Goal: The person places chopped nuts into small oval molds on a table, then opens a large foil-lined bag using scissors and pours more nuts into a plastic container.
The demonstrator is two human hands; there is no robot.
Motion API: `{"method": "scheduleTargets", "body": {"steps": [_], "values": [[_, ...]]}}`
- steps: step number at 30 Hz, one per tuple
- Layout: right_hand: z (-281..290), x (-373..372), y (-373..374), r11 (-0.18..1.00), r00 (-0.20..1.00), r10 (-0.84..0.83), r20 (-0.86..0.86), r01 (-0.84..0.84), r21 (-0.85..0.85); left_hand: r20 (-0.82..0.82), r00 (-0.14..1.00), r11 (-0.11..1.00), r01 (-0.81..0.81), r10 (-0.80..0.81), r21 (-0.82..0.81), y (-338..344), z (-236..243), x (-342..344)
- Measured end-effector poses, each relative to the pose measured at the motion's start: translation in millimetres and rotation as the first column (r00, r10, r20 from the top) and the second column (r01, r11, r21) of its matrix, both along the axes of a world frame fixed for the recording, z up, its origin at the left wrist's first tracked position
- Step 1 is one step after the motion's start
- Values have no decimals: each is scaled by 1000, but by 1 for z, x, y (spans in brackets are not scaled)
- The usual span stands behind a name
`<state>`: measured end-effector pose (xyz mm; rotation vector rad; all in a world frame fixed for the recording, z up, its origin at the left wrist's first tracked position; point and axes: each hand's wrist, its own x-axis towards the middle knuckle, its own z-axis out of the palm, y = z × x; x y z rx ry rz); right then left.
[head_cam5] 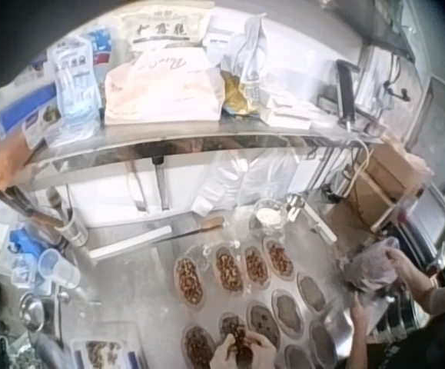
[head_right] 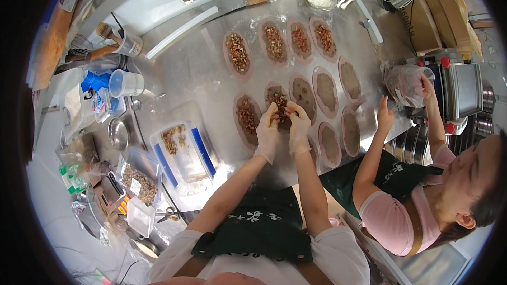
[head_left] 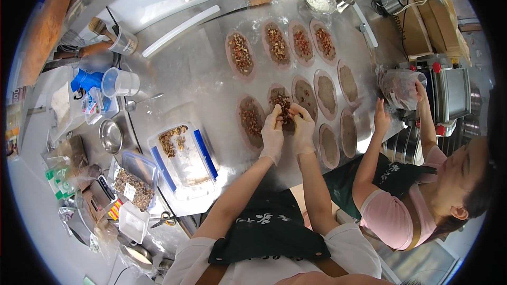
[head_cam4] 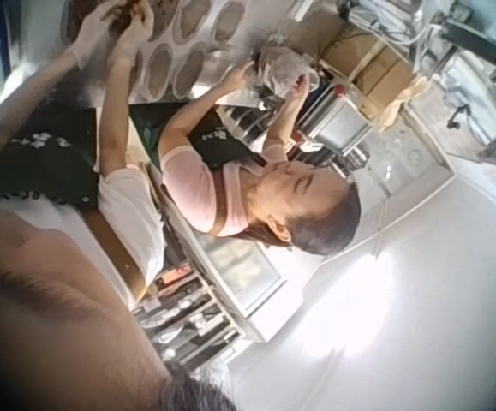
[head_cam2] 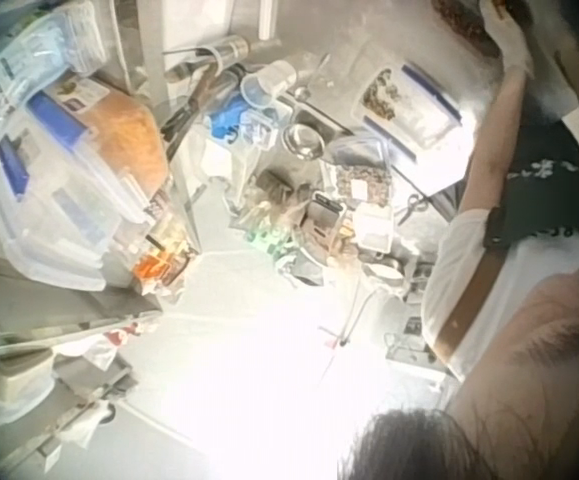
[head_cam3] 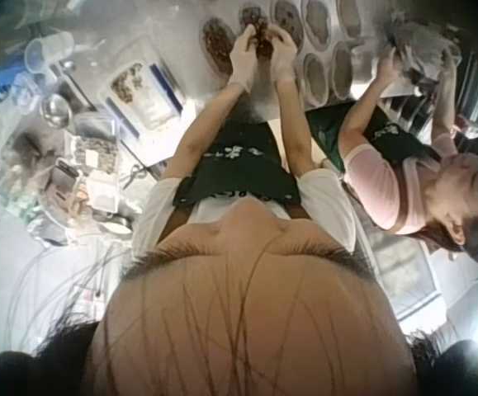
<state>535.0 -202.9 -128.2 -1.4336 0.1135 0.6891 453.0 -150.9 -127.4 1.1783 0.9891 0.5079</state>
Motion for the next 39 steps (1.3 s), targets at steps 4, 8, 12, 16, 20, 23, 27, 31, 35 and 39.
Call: {"method": "scheduleTargets", "body": {"steps": [4,8,12,16,20,23,27,31,35,39], "values": [[6,-12,-12,999,999,17,35,-16,-47,-10,1000,999,3,-2,50,-8,1,-5],[9,-20,-14,997,994,58,90,-53,-52,-29,1000,999,10,-9,47,-13,10,-6],[2,-23,-15,998,993,26,113,-19,-58,-27,1000,999,-7,8,51,-15,9,-7],[-13,-18,-23,996,996,-87,10,87,-14,6,1000,998,-30,30,51,-18,3,-8],[-20,-11,-34,968,966,-170,-194,201,153,40,997,997,-68,67,26,-18,-2,-9],[-21,-11,-36,942,953,-181,-243,239,234,55,996,996,-78,76,45,-17,-7,-13],[-20,-17,-36,957,950,-165,-265,219,188,115,989,991,-85,96,-98,-14,1,-18],[-19,-26,-42,915,934,-220,-282,298,273,161,982,987,-77,100,-144,-8,14,-28],[-13,-46,-42,899,900,-240,-363,347,268,155,985,987,-46,71,-155,2,29,-58],[-4,-54,-33,902,936,-172,-308,275,332,203,977,974,-22,69,-224,11,60,-104]]}}
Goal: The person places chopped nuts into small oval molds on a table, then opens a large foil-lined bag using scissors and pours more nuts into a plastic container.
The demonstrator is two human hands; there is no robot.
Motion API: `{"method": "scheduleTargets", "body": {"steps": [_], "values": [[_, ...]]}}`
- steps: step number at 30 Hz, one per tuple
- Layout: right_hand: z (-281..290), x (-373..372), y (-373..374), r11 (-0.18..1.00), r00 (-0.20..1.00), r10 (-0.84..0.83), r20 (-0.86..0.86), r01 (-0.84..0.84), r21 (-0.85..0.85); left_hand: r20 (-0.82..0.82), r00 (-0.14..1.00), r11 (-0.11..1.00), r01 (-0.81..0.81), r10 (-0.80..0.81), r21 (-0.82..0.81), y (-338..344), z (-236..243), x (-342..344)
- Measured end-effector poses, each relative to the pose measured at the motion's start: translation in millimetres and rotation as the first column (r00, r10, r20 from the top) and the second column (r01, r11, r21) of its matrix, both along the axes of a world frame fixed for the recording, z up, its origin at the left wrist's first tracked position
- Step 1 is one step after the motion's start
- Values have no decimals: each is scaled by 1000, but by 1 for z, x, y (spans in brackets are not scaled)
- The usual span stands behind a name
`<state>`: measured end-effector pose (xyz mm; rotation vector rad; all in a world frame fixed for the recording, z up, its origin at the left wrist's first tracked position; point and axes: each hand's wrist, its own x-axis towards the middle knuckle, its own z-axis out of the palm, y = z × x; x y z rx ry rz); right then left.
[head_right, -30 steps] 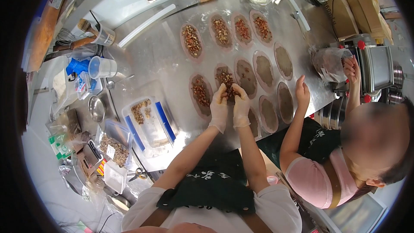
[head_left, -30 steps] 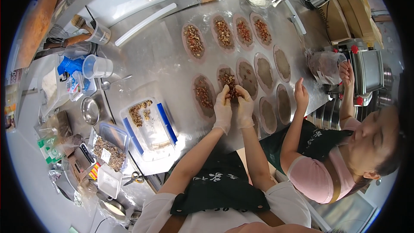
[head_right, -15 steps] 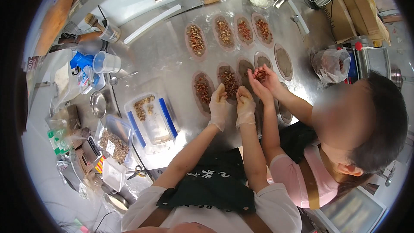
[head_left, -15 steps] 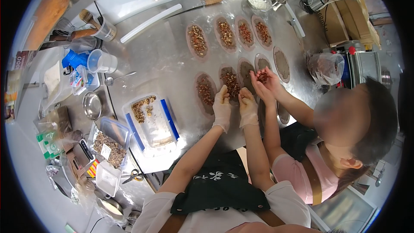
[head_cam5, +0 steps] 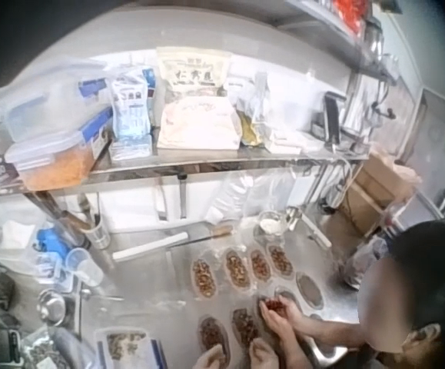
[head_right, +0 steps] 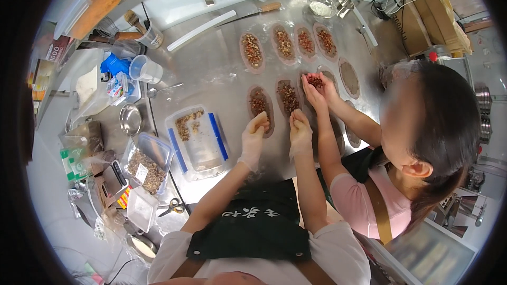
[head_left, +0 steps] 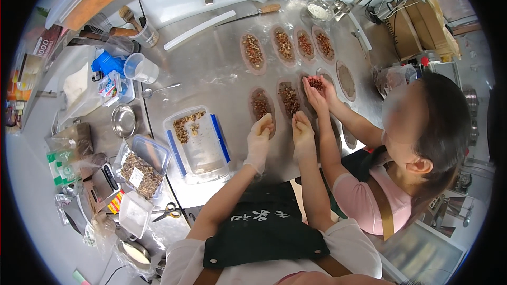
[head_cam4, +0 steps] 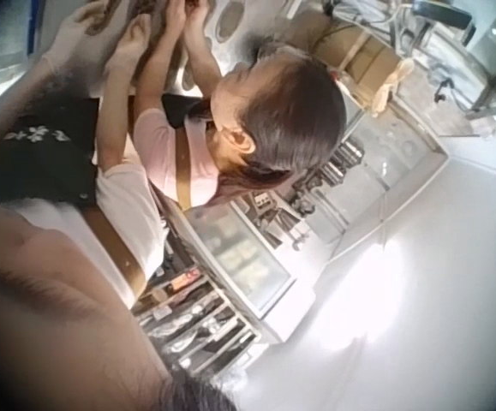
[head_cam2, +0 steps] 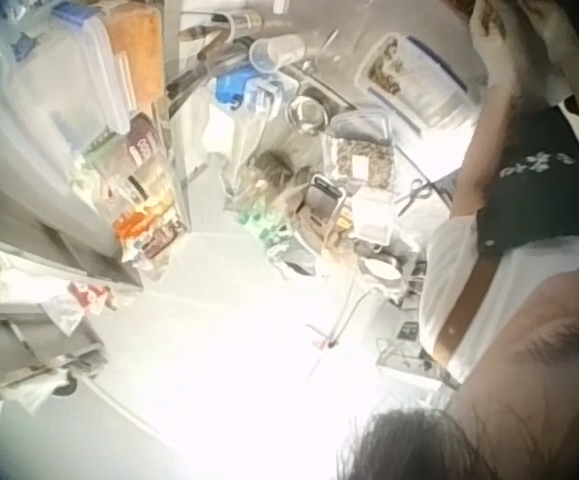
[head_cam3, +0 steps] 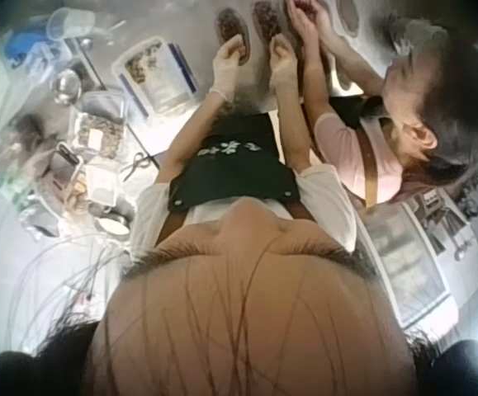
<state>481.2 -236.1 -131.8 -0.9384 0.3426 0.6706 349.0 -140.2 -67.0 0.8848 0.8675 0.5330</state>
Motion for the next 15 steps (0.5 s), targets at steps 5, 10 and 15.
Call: {"method": "scheduleTargets", "body": {"steps": [5,10,15], "values": [[2,36,56,981,936,156,316,-108,-164,-5,998,995,70,-70,75,9,44,-60],[-14,71,101,867,600,322,732,124,-483,-67,996,992,73,-66,106,14,68,-116],[-37,78,102,819,654,429,623,9,-574,-111,994,1000,-14,16,16,21,64,-156]]}}
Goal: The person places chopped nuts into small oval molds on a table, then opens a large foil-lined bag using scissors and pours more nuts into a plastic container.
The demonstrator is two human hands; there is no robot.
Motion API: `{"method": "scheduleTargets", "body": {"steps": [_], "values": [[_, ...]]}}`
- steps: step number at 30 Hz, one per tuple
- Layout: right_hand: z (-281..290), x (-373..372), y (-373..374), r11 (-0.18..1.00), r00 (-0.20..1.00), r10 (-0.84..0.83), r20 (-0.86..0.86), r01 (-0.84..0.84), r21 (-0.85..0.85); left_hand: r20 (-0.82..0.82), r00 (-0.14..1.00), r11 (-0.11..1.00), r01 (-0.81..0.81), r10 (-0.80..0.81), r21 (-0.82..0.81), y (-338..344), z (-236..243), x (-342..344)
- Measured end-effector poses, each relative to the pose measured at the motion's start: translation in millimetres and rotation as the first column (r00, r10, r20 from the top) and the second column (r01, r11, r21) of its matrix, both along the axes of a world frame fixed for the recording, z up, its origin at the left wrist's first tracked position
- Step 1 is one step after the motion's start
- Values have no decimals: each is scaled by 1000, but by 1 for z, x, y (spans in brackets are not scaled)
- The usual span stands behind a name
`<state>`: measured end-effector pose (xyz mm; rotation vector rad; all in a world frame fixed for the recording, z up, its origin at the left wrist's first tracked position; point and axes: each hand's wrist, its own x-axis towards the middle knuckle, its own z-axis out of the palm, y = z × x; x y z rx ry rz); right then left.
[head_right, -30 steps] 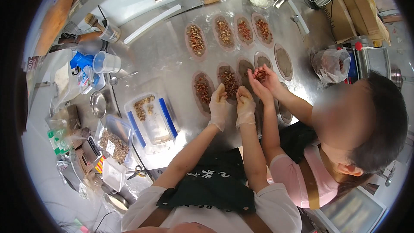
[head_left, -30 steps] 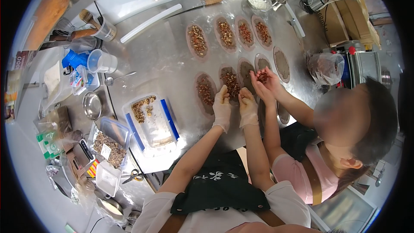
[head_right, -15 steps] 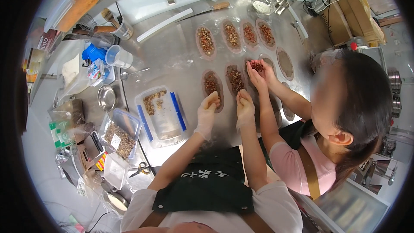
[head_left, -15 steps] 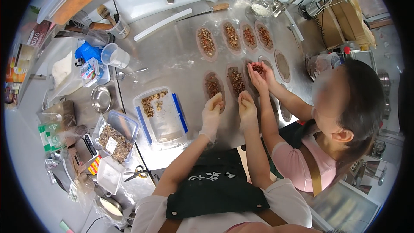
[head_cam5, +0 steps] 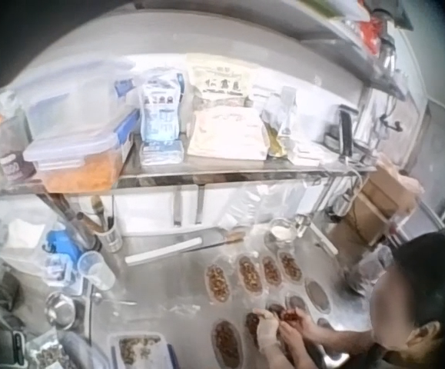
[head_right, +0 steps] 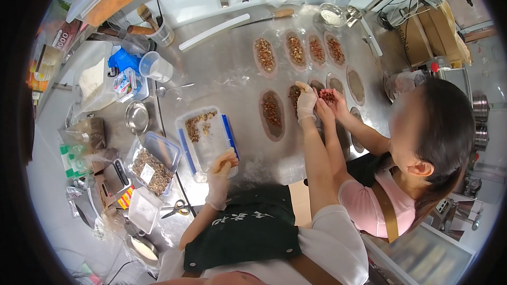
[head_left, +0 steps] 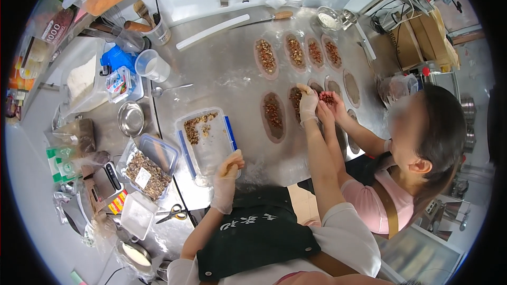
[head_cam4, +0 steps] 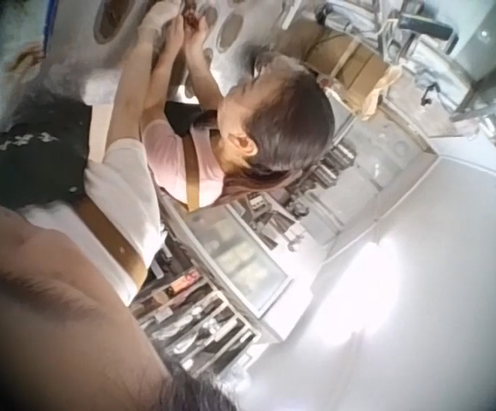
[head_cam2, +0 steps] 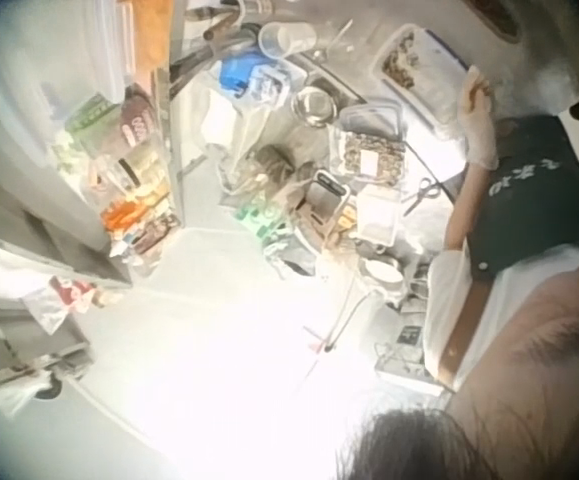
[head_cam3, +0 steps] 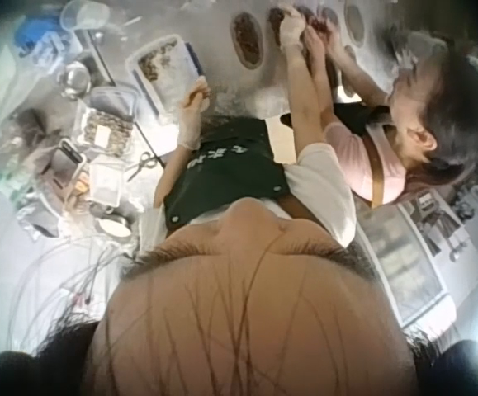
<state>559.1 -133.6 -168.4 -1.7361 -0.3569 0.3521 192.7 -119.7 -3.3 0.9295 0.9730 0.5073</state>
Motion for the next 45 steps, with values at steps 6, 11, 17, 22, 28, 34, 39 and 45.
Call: {"method": "scheduleTargets", "body": {"steps": [6,11,17,22,28,34,39,45], "values": [[-6,5,2,996,999,-33,-21,34,85,-34,997,997,-71,72,25,9,-5,-13],[7,13,-3,964,967,-88,-240,143,224,-57,993,994,-96,99,55,18,1,-9],[29,-29,-36,660,756,483,-441,17,751,14,980,978,-198,198,61,21,-1,-13],[83,-185,-28,835,576,429,-696,42,549,-21,974,969,-222,225,107,24,-34,-54],[106,-291,-26,871,443,491,-750,-241,428,-453,888,859,169,80,484,17,-56,-93],[93,-327,-11,869,415,492,-766,-284,405,-587,806,607,430,74,668,7,-59,-107],[79,-319,28,889,533,454,-714,-222,400,-580,814,612,451,16,650,3,-41,-99],[77,-307,35,936,906,331,-265,-350,-27,-556,830,557,479,-37,678,-3,-42,-106]]}}
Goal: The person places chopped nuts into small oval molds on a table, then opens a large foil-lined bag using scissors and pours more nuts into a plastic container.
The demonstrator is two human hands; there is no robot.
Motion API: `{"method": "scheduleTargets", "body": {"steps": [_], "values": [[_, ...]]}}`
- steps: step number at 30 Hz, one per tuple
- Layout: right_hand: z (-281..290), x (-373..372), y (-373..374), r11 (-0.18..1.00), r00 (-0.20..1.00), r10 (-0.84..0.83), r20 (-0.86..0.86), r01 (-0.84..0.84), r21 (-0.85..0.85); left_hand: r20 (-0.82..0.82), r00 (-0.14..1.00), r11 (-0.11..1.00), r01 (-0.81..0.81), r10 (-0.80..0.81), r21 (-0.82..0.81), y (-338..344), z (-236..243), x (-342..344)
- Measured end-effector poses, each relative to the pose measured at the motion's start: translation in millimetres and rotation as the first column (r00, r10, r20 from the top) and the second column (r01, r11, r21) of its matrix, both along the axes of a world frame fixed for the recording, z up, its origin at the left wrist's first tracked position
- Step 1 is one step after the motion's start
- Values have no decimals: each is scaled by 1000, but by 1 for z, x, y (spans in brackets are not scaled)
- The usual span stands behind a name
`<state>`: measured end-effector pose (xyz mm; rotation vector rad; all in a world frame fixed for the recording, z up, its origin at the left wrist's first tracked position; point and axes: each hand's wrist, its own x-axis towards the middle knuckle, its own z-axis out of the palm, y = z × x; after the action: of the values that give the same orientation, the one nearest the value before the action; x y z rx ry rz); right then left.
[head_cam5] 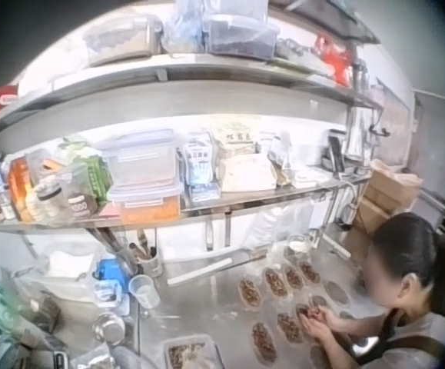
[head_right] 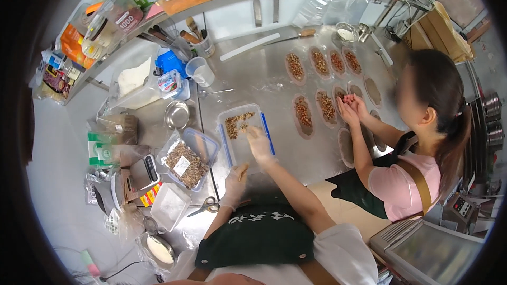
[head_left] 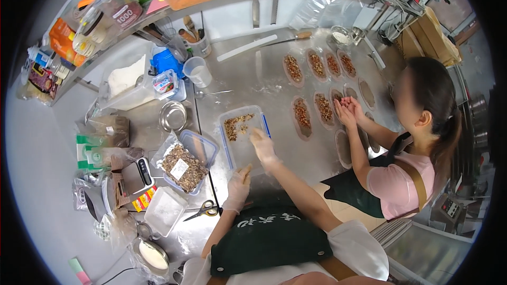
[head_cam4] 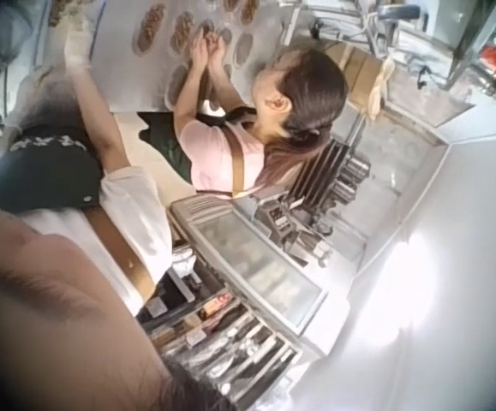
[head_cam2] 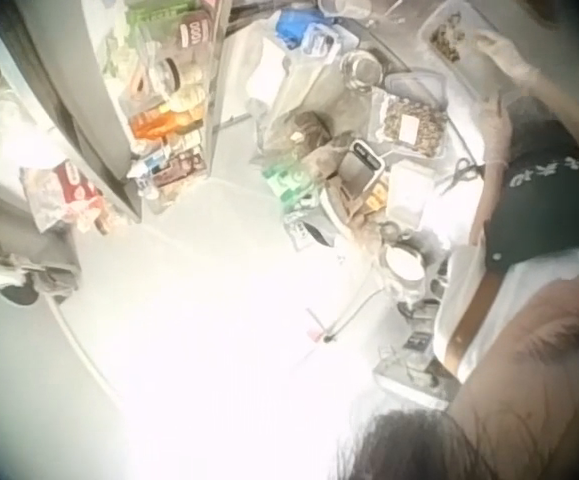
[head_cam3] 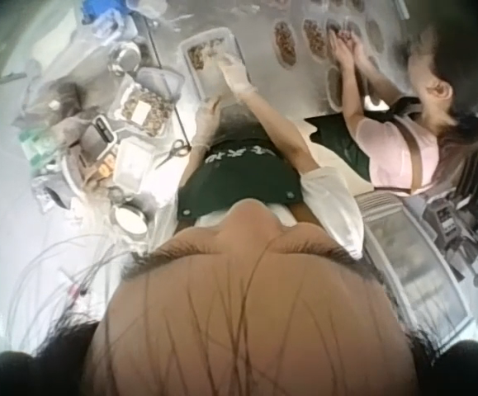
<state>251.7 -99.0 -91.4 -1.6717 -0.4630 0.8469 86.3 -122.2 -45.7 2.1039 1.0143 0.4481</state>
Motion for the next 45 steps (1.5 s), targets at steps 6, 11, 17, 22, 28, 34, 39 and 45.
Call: {"method": "scheduleTargets", "body": {"steps": [6,11,17,22,28,34,39,45], "values": [[23,3,-61,993,844,36,535,31,-115,46,992,990,-115,119,-86,1,-3,-26],[18,12,-51,917,783,247,570,2,-399,45,979,976,-195,200,-97,9,3,-23],[47,30,-38,794,725,529,441,-239,-559,4,926,915,-374,378,150,50,-12,-19],[143,26,-38,806,698,522,490,-216,-551,38,893,657,-300,448,-691,69,-23,-3],[166,55,-36,837,636,500,588,-182,-516,-58,964,868,-258,259,-424,70,-26,34],[205,54,-81,762,612,586,531,-193,-618,264,857,639,-95,443,-764,10,-16,34],[165,85,-60,736,680,592,432,-238,-634,42,962,602,-135,270,-787,47,-21,53],[163,77,-88,750,699,533,477,-128,-649,25,958,489,-123,285,-864,22,5,53]]}}
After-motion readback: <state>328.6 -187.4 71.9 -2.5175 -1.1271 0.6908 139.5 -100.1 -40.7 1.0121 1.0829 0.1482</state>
